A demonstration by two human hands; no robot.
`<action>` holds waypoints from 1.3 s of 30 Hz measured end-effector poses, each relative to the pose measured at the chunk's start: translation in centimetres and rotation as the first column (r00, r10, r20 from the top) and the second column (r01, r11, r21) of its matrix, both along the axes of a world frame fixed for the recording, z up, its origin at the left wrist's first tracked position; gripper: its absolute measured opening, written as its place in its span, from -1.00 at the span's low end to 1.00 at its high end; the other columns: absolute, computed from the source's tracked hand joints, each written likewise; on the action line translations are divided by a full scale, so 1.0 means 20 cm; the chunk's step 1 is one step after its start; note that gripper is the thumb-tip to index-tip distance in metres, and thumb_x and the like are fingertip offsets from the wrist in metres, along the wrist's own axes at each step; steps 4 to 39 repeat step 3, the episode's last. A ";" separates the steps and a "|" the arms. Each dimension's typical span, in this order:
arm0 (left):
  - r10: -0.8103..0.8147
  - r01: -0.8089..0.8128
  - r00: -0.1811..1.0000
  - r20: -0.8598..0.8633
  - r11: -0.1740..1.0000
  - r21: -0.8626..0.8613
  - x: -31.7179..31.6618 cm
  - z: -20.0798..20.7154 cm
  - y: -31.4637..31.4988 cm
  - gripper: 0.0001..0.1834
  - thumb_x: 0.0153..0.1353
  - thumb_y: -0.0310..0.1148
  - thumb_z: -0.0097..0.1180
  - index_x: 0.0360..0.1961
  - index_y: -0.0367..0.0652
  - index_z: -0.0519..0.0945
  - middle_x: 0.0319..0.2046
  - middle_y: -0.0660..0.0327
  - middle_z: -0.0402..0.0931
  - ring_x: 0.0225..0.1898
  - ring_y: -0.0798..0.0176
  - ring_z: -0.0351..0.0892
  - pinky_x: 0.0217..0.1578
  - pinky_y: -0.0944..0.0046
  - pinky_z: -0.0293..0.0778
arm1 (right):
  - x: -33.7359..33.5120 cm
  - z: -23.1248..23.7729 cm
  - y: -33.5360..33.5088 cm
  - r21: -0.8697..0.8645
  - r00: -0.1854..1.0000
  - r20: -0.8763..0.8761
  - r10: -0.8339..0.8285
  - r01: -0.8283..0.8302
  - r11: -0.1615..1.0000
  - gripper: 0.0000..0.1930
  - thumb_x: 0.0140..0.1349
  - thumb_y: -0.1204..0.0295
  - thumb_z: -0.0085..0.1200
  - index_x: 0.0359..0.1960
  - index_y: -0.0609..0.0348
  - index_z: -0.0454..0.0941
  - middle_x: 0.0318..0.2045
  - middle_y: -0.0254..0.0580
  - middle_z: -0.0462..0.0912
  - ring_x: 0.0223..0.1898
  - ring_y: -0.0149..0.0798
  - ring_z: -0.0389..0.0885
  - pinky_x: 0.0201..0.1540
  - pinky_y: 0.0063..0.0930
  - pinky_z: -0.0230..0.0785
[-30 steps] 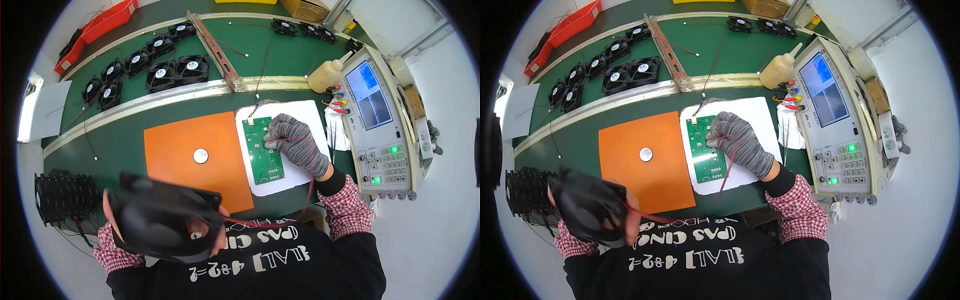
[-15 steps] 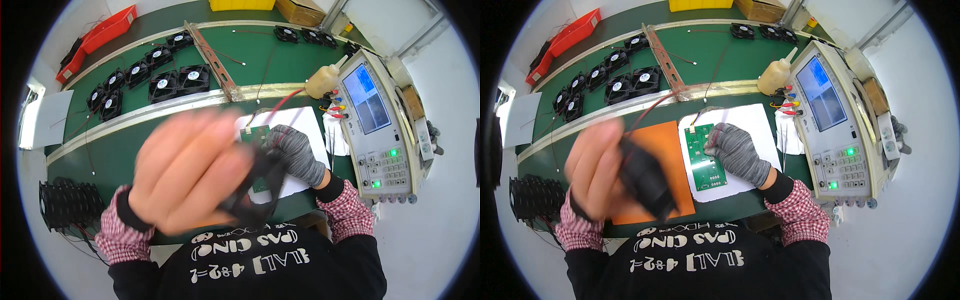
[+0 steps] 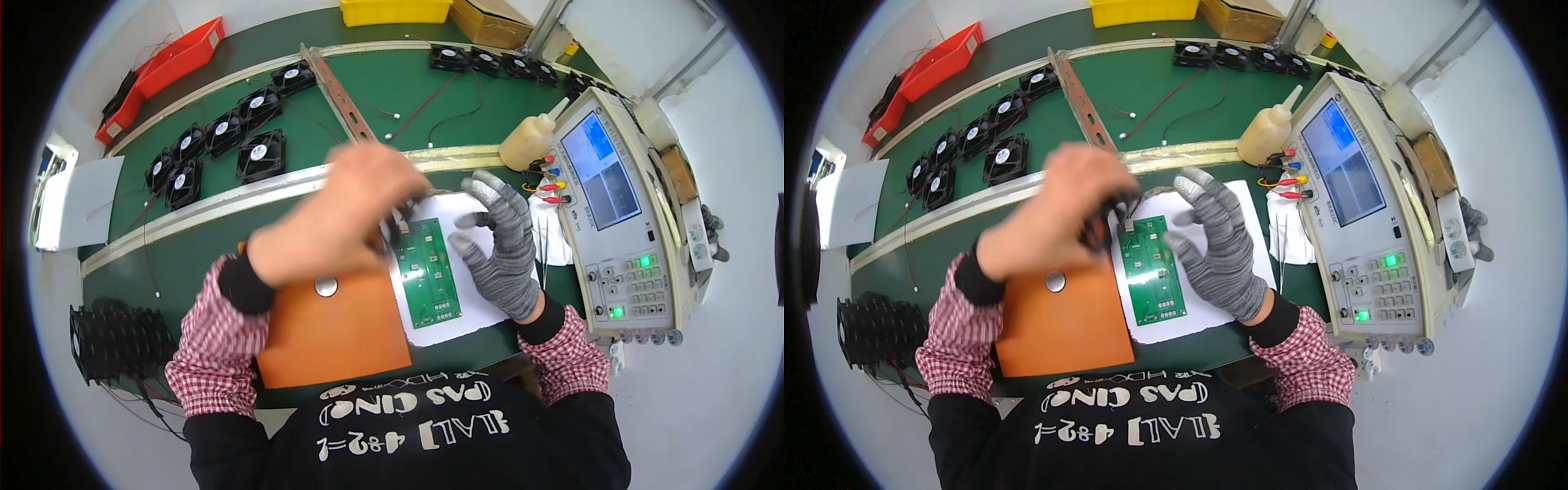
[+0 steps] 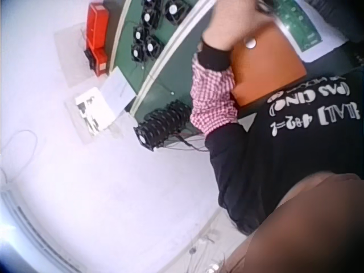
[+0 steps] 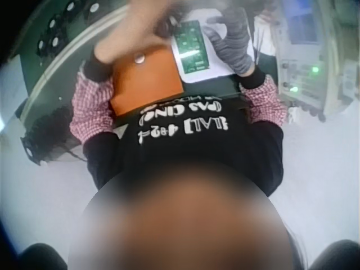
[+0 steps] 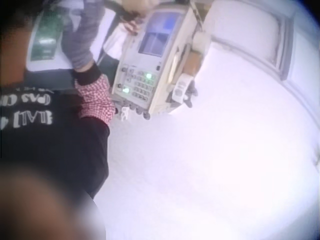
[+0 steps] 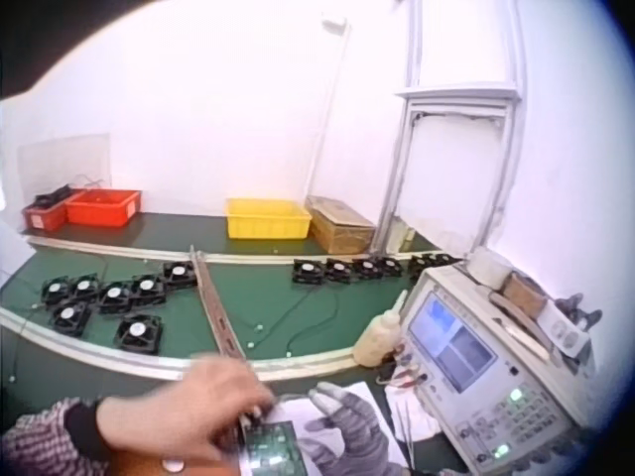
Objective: The person tests a green circuit board by connecting it to a series of black cooling fans. They use a red probe wire to touch specific points on the board while holding the fans, then place the fans on the table. This process is repeated for multiple fans throughout the clip.
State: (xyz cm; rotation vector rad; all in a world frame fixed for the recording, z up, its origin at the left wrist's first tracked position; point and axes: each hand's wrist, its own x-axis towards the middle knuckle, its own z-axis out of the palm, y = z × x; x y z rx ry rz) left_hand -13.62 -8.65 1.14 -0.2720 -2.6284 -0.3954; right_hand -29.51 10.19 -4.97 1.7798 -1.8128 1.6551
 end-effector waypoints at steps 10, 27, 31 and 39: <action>-0.208 0.200 0.978 -0.026 0.963 -0.182 0.13 0.01 0.26 -0.42 -0.13 -0.31 0.32 0.02 0.07 0.48 0.04 0.17 0.40 0.20 0.01 0.31 0.19 -0.10 0.24 | 0.00 0.00 0.00 0.183 0.923 0.031 0.383 -0.382 0.906 -0.30 0.12 0.44 0.26 0.34 0.04 0.27 0.23 0.01 0.40 0.15 0.00 0.47 0.20 -0.17 0.36; -0.208 0.200 0.978 -0.026 0.963 -0.182 0.13 0.01 0.26 -0.42 -0.13 -0.31 0.32 0.02 0.07 0.48 0.04 0.17 0.40 0.20 0.01 0.31 0.19 -0.10 0.24 | 0.00 0.00 0.00 0.183 0.923 0.031 0.383 -0.382 0.906 -0.30 0.12 0.44 0.26 0.34 0.04 0.27 0.23 0.01 0.40 0.15 0.00 0.47 0.20 -0.17 0.36; -0.208 0.200 0.978 -0.026 0.963 -0.182 0.13 0.01 0.26 -0.42 -0.13 -0.31 0.32 0.02 0.07 0.48 0.04 0.17 0.40 0.20 0.01 0.31 0.19 -0.10 0.24 | 0.00 0.00 0.00 0.183 0.923 0.031 0.383 -0.382 0.906 -0.30 0.12 0.44 0.26 0.34 0.04 0.27 0.23 0.01 0.40 0.15 0.00 0.47 0.20 -0.17 0.36; -0.208 0.200 0.978 -0.026 0.963 -0.182 0.13 0.01 0.26 -0.42 -0.13 -0.31 0.32 0.02 0.07 0.48 0.04 0.17 0.40 0.20 0.01 0.31 0.19 -0.10 0.24 | 0.00 0.00 0.00 0.183 0.923 0.031 0.383 -0.382 0.906 -0.30 0.12 0.44 0.26 0.34 0.04 0.27 0.23 0.01 0.40 0.15 0.00 0.47 0.20 -0.17 0.36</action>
